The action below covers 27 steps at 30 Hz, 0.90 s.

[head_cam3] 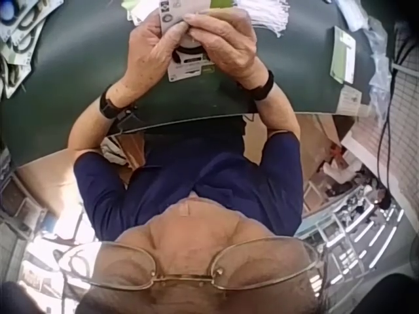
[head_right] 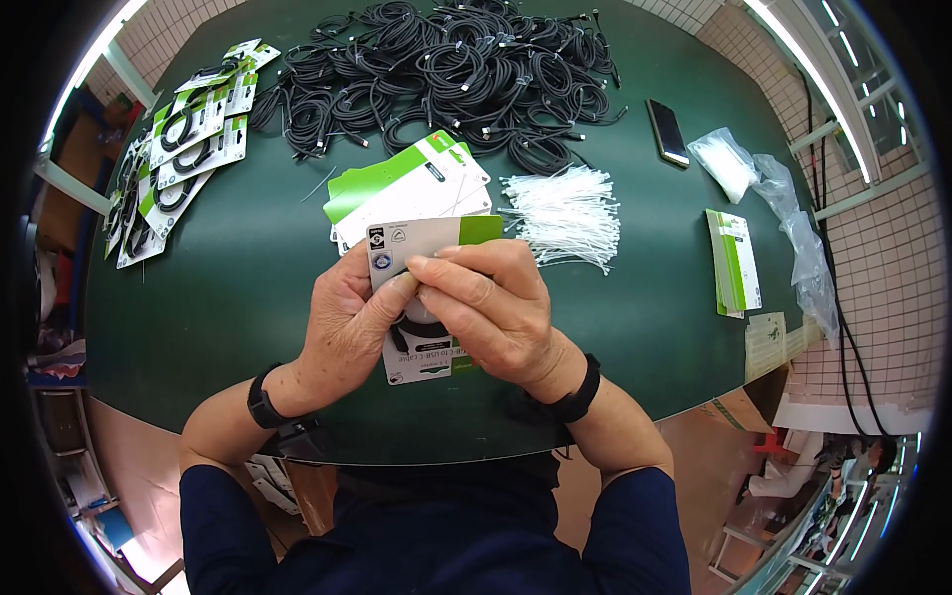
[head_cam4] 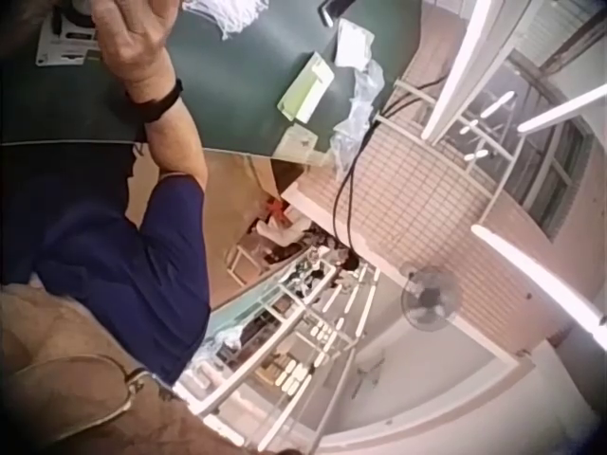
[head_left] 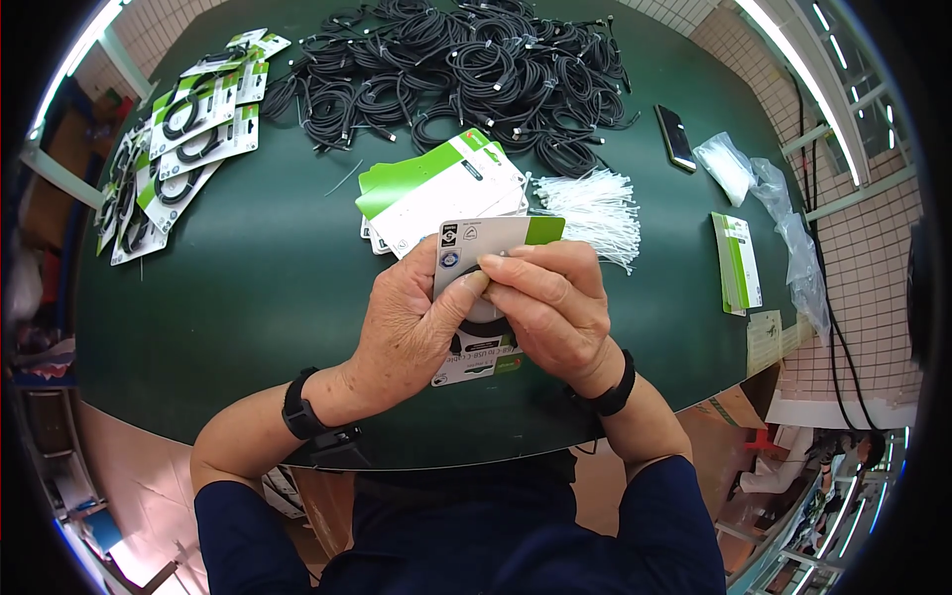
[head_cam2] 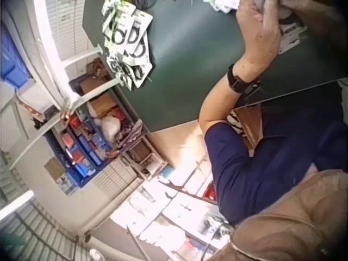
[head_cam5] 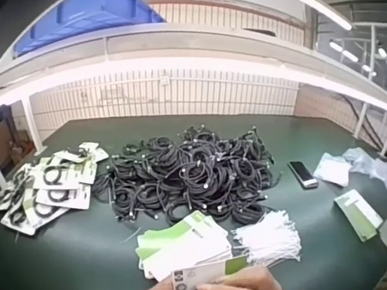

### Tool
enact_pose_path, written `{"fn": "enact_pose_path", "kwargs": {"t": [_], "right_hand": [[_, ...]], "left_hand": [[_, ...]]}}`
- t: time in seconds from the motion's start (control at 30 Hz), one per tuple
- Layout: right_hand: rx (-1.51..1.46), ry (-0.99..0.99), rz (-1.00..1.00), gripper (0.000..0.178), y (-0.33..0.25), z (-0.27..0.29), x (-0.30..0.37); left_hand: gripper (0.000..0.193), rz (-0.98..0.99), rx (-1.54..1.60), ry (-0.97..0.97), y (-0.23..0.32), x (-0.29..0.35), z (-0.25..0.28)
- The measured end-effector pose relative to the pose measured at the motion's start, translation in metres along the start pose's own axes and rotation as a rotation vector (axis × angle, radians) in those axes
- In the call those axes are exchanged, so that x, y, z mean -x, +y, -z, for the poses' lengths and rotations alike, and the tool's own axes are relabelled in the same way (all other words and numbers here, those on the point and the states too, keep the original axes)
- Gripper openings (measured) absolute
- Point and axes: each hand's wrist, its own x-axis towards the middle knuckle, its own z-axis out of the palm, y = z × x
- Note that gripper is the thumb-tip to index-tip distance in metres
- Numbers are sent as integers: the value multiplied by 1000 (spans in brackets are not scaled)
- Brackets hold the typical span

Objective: The person picks up a cardboard backing and threads a zip tie through it, then places a coiled cable onto the card and secures it with the tie. They repeat this process to add a second zip tie to the same package before setting it aside and starting another.

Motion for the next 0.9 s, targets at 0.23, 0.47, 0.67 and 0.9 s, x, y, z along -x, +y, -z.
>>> {"fn": "enact_pose_path", "kwargs": {"t": [0.23,0.47,0.67,0.9], "right_hand": [[-48,-46,-8,27,-13,13,-1],[-194,-15,-80,28,-15,8,5],[-327,-21,-92,27,-20,9,0],[-395,-12,-116,30,-22,11,0]], "left_hand": [[32,-1,152,48,9,-14,10],[32,-37,101,65,10,-10,9],[32,-31,74,65,14,-10,10],[32,-23,78,60,13,-9,10]]}}
